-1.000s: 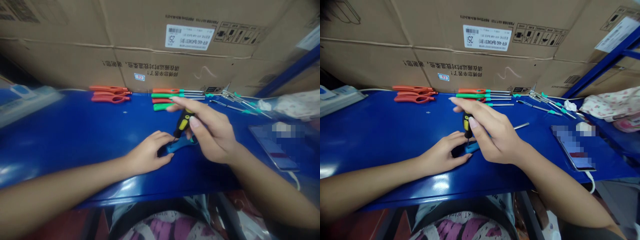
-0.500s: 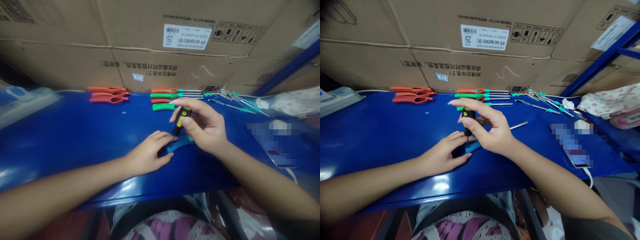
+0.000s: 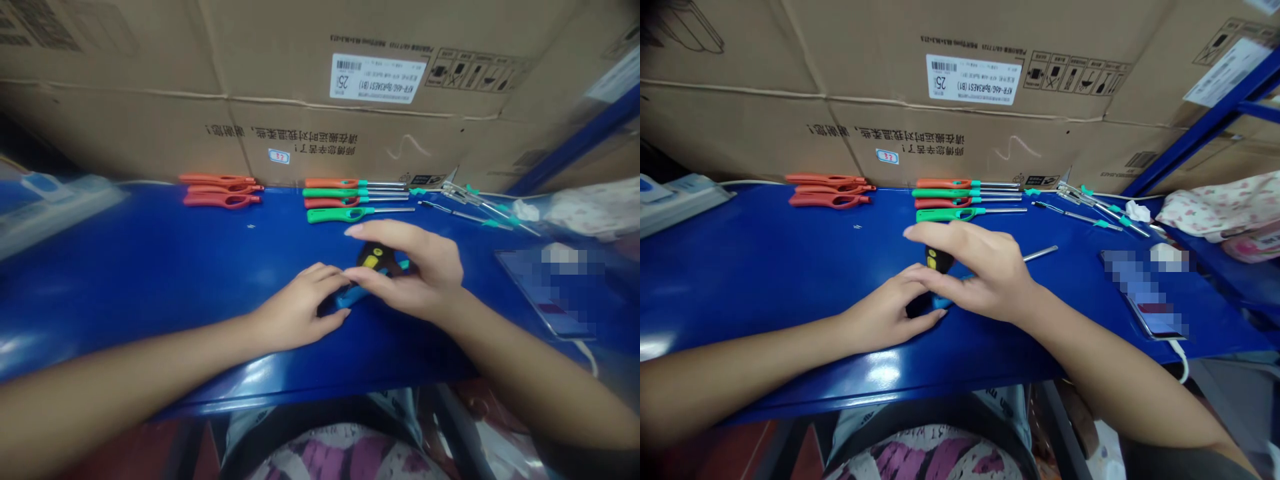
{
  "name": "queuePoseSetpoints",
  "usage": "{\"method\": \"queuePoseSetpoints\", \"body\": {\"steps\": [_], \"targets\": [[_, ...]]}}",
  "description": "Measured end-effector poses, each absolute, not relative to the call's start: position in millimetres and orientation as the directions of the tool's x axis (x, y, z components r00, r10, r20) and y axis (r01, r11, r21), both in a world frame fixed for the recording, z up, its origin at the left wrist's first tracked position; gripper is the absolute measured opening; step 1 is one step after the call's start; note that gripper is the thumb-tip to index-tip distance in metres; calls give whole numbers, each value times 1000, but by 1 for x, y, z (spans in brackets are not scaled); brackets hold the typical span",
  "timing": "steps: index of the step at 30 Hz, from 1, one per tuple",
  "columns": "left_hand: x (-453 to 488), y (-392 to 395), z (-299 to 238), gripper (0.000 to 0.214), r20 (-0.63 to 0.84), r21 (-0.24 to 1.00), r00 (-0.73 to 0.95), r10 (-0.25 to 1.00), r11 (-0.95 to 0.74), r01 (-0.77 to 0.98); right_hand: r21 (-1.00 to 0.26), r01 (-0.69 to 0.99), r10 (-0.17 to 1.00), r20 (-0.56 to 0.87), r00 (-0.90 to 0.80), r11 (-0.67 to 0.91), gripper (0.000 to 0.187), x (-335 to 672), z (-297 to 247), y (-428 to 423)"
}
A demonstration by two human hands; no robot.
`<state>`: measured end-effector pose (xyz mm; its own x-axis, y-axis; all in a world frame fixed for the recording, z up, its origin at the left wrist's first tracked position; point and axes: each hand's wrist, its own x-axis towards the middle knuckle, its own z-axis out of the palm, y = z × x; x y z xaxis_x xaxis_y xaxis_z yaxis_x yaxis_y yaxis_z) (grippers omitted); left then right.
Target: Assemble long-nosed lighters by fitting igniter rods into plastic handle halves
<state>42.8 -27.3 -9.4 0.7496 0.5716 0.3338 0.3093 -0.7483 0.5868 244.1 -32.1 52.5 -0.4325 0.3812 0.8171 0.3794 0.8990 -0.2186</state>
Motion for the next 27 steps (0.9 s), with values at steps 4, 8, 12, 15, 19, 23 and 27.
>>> {"method": "queuePoseSetpoints", "body": {"steps": [4, 8, 12, 15, 19, 23, 27], "targets": [[43, -27, -8, 26, 313, 600, 754, 578, -736, 315, -262, 345, 402, 803, -440, 901, 32, 244, 55, -35], [43, -27, -7, 29, 299, 599, 756, 582, -731, 327, -401, 301, 497, 765, -409, 865, 28, 243, 57, -35], [42, -28, -10, 36, 321, 595, 744, 586, -736, 323, -157, 452, 335, 875, -348, 878, 14, 245, 58, -34], [42, -28, -10, 33, 307, 598, 749, 587, -732, 328, -254, 415, 421, 822, -383, 874, 28, 247, 59, -35], [42, -28, -9, 29, 305, 600, 747, 591, -728, 332, -452, 310, 547, 717, -432, 837, 30, 246, 59, -34], [42, -28, -9, 37, 314, 610, 736, 600, -721, 328, -222, 406, 375, 859, -349, 887, 17, 245, 59, -33], [42, -28, -9, 35, 305, 616, 738, 602, -716, 329, -338, 415, 508, 749, -425, 845, 40, 244, 60, -36]]}}
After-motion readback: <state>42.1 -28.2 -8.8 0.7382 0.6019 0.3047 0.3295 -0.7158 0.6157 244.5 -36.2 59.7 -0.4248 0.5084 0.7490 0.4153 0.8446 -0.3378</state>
